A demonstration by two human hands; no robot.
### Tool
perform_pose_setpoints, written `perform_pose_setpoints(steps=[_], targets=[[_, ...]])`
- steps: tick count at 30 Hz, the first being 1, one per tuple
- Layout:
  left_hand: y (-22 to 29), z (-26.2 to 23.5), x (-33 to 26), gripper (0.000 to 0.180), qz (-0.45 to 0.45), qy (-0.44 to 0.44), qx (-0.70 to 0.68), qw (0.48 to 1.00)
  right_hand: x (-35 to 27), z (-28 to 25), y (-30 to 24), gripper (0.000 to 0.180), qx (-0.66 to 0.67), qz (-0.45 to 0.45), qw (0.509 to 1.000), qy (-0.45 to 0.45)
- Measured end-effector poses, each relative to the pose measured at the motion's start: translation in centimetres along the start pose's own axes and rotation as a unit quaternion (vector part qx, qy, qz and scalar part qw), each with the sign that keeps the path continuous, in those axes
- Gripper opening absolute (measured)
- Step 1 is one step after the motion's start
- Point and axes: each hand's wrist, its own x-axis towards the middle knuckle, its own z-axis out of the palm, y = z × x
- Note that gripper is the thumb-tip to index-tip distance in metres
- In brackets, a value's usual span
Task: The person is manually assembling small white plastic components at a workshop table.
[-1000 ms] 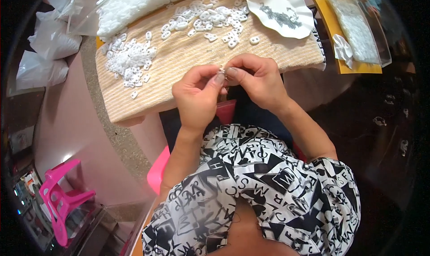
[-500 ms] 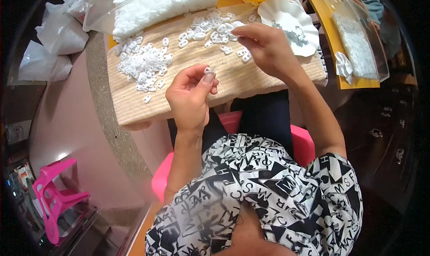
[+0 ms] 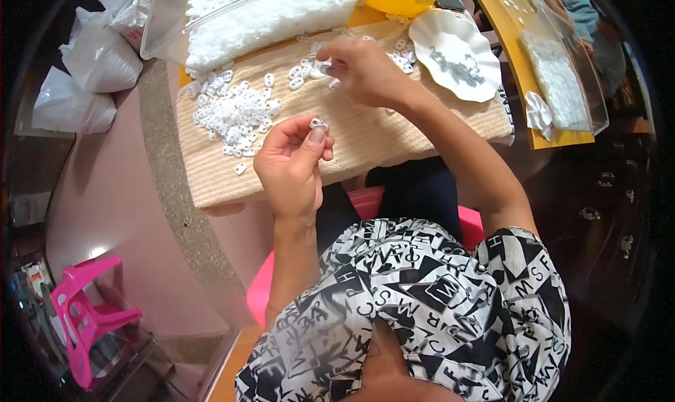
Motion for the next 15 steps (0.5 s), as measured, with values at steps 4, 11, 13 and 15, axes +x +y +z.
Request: perform_pose_setpoints(steps=[4,11,13,15], targets=[[-0.2,0.1,-0.3,0.014,-0.020,-0.027,0.013,0.999,-3.3,-3.6,-0.9,0.026,0.456,0.189,0.864,-0.102],[-1.2,1.5,-1.3,0.014,-0.085,-0.054,-0.007,0.995,-9.5,-4.8,-0.1,0.032,0.695,0.267,0.663,-0.073],[-1.4,1.7,-1.6,0.014,-0.097,-0.061,0.005,0.993,-10.3,-4.9,-0.2,0.032,0.716,0.259,0.645,-0.055],[-1.7,1.9,-1.8,0.014,-0.107,-0.073,0.004,0.992,-10.9,-4.8,0.0,0.029,0.722,0.260,0.640,-0.049]])
